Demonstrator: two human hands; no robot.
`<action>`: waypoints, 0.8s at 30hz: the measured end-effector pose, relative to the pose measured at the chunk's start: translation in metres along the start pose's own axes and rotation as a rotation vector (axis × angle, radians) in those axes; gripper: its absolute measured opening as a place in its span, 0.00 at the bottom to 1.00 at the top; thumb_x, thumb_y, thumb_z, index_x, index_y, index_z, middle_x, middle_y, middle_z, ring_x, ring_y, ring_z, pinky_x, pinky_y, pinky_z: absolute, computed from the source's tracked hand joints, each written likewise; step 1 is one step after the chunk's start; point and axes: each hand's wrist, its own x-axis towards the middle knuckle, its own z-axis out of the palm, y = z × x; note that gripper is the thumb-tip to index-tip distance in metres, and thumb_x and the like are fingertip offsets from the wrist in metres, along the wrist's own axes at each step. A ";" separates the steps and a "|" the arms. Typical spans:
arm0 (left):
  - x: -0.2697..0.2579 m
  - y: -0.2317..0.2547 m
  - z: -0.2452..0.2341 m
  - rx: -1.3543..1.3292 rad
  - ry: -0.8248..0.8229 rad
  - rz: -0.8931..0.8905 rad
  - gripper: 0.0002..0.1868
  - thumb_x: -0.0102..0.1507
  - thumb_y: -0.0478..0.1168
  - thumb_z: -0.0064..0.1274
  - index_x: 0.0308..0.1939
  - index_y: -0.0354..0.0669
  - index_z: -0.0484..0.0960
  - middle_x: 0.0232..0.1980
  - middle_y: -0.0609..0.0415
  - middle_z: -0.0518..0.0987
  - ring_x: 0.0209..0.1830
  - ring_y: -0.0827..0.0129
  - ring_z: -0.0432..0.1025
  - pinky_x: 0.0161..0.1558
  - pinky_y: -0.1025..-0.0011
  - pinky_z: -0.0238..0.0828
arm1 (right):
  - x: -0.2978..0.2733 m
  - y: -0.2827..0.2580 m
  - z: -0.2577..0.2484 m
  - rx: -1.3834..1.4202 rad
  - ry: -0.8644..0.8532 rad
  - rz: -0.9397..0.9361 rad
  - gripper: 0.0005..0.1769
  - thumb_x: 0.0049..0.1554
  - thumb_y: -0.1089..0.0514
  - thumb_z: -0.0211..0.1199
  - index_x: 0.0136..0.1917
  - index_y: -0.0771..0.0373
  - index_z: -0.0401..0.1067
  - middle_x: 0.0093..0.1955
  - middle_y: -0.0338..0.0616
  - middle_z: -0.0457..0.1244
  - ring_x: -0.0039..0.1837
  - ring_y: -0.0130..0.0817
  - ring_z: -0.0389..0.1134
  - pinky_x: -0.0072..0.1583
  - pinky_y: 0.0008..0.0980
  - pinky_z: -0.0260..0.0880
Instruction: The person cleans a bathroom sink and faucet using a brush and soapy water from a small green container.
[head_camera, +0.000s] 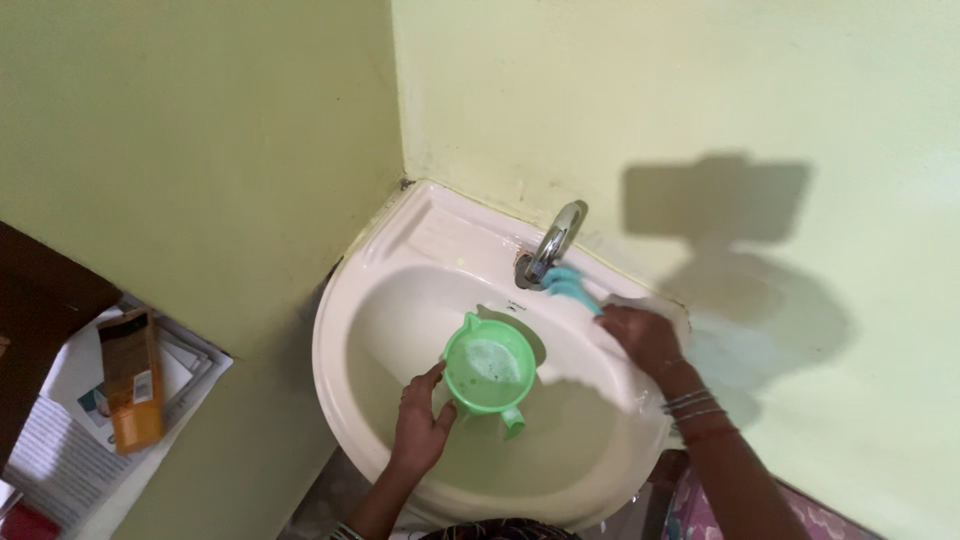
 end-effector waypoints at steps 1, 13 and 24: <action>0.000 -0.001 0.000 0.001 0.002 0.007 0.36 0.57 0.34 0.57 0.71 0.42 0.66 0.61 0.42 0.74 0.64 0.49 0.67 0.67 0.53 0.58 | -0.003 0.003 -0.004 -0.024 -0.028 0.059 0.15 0.60 0.45 0.57 0.51 0.52 0.80 0.51 0.43 0.72 0.47 0.47 0.72 0.50 0.42 0.72; 0.001 -0.003 0.003 -0.010 -0.002 -0.042 0.37 0.57 0.33 0.58 0.71 0.44 0.66 0.62 0.43 0.75 0.65 0.51 0.68 0.66 0.55 0.61 | 0.049 -0.070 -0.026 0.494 0.213 0.429 0.20 0.63 0.52 0.64 0.68 0.52 0.76 0.43 0.50 0.70 0.40 0.37 0.65 0.48 0.32 0.70; 0.001 -0.003 0.001 0.026 -0.027 -0.034 0.38 0.58 0.34 0.58 0.72 0.45 0.65 0.61 0.42 0.75 0.65 0.52 0.68 0.67 0.55 0.60 | 0.033 -0.046 -0.044 0.525 0.249 0.357 0.19 0.60 0.53 0.65 0.65 0.52 0.77 0.41 0.43 0.70 0.37 0.27 0.65 0.44 0.29 0.69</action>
